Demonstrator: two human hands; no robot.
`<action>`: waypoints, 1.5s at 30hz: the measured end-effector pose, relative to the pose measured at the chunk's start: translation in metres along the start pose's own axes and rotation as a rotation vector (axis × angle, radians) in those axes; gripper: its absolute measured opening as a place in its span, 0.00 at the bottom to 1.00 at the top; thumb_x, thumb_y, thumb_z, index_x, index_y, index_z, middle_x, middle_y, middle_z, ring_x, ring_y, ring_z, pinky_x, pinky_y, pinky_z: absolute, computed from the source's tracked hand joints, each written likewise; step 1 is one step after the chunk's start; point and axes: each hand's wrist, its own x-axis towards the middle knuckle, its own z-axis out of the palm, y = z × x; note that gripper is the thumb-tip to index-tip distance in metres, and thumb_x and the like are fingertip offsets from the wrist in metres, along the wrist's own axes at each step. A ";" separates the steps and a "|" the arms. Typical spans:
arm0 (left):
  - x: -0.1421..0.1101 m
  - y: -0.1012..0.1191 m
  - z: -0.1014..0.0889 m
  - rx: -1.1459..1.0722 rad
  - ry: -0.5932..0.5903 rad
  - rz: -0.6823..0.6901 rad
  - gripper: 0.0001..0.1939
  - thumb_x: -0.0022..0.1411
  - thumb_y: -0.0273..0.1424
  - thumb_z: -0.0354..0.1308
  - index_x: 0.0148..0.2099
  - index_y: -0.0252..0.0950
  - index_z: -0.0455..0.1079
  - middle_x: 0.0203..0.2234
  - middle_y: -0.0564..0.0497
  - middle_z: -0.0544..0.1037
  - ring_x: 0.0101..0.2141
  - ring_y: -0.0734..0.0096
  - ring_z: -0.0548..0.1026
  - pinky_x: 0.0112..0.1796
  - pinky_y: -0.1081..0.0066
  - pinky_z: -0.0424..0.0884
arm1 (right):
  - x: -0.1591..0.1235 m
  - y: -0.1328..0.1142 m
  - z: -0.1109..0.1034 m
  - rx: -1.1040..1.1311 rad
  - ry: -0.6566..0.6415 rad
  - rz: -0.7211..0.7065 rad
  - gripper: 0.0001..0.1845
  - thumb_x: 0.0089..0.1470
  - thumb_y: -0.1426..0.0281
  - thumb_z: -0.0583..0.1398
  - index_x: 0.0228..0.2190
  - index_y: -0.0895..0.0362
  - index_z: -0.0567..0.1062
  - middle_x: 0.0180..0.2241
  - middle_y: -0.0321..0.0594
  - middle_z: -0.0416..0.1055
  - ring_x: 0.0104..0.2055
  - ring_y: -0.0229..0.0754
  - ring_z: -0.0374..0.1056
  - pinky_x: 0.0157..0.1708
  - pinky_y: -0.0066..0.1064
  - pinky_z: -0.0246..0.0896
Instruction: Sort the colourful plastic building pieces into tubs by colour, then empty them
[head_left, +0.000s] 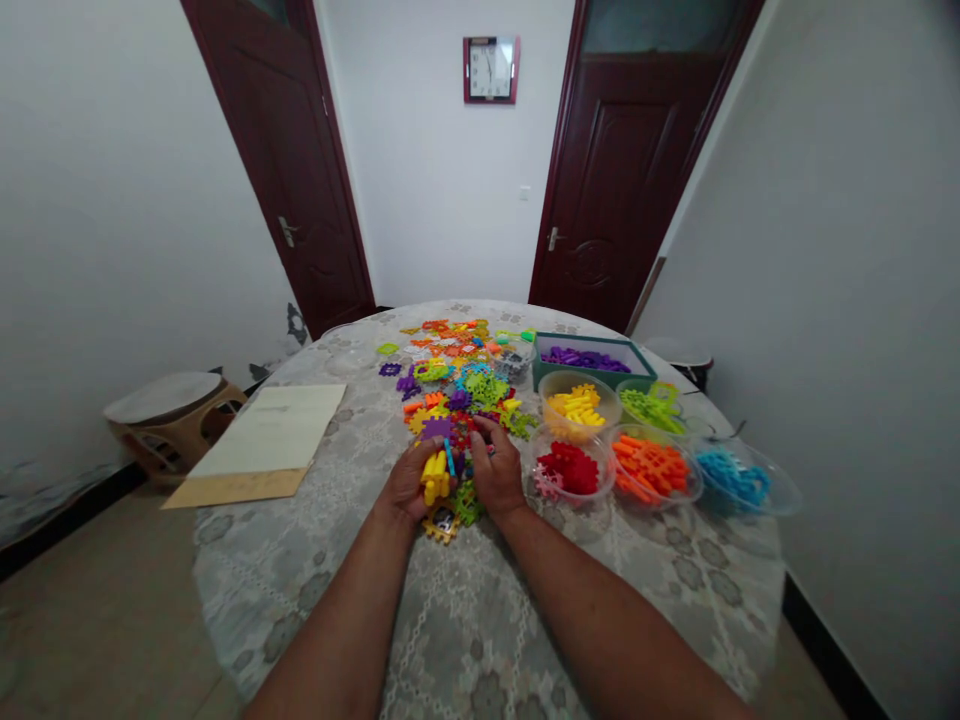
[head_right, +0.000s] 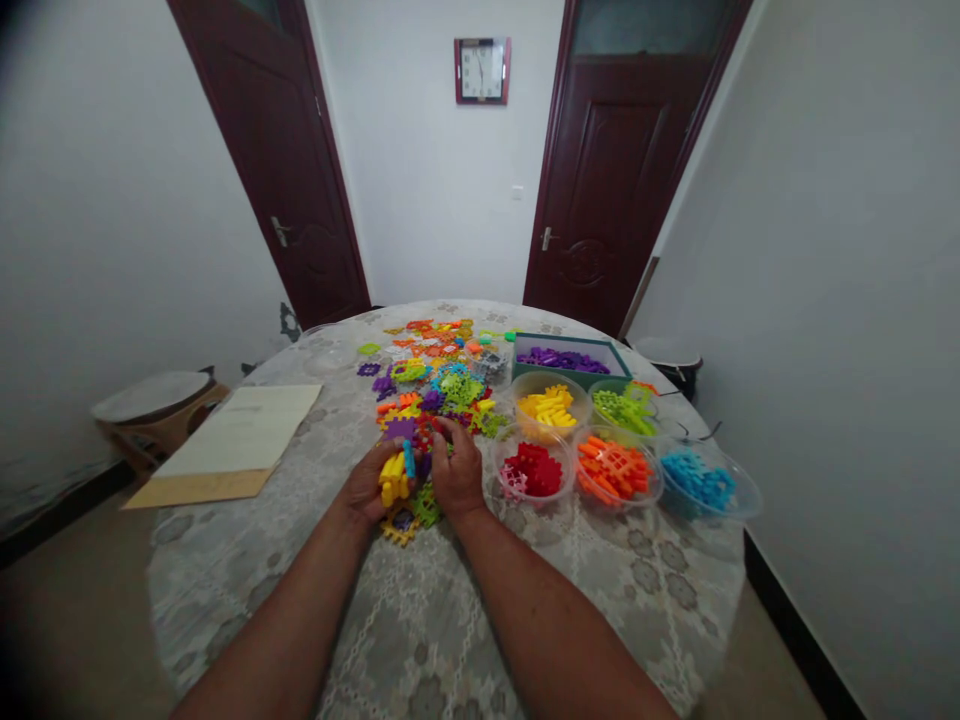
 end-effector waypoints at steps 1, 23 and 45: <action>0.001 0.001 0.000 -0.013 0.009 -0.006 0.13 0.58 0.27 0.68 0.45 0.33 0.72 0.27 0.48 0.83 0.20 0.66 0.79 0.19 0.70 0.78 | 0.000 0.000 0.000 -0.004 0.016 -0.009 0.17 0.66 0.64 0.57 0.52 0.54 0.79 0.50 0.46 0.81 0.52 0.48 0.77 0.57 0.42 0.70; 0.004 -0.004 0.000 -0.049 0.031 0.161 0.20 0.53 0.30 0.73 0.46 0.36 0.71 0.27 0.53 0.80 0.20 0.71 0.77 0.21 0.73 0.77 | 0.004 -0.083 -0.041 -0.172 -0.001 -0.412 0.15 0.70 0.72 0.54 0.51 0.52 0.77 0.46 0.45 0.78 0.51 0.48 0.74 0.55 0.45 0.70; -0.016 -0.004 0.019 0.116 -0.034 0.010 0.23 0.55 0.37 0.76 0.48 0.37 0.71 0.28 0.54 0.79 0.21 0.69 0.78 0.18 0.70 0.78 | 0.028 -0.053 -0.138 -0.615 0.107 -0.321 0.20 0.61 0.77 0.52 0.47 0.56 0.81 0.46 0.48 0.80 0.51 0.51 0.74 0.56 0.47 0.70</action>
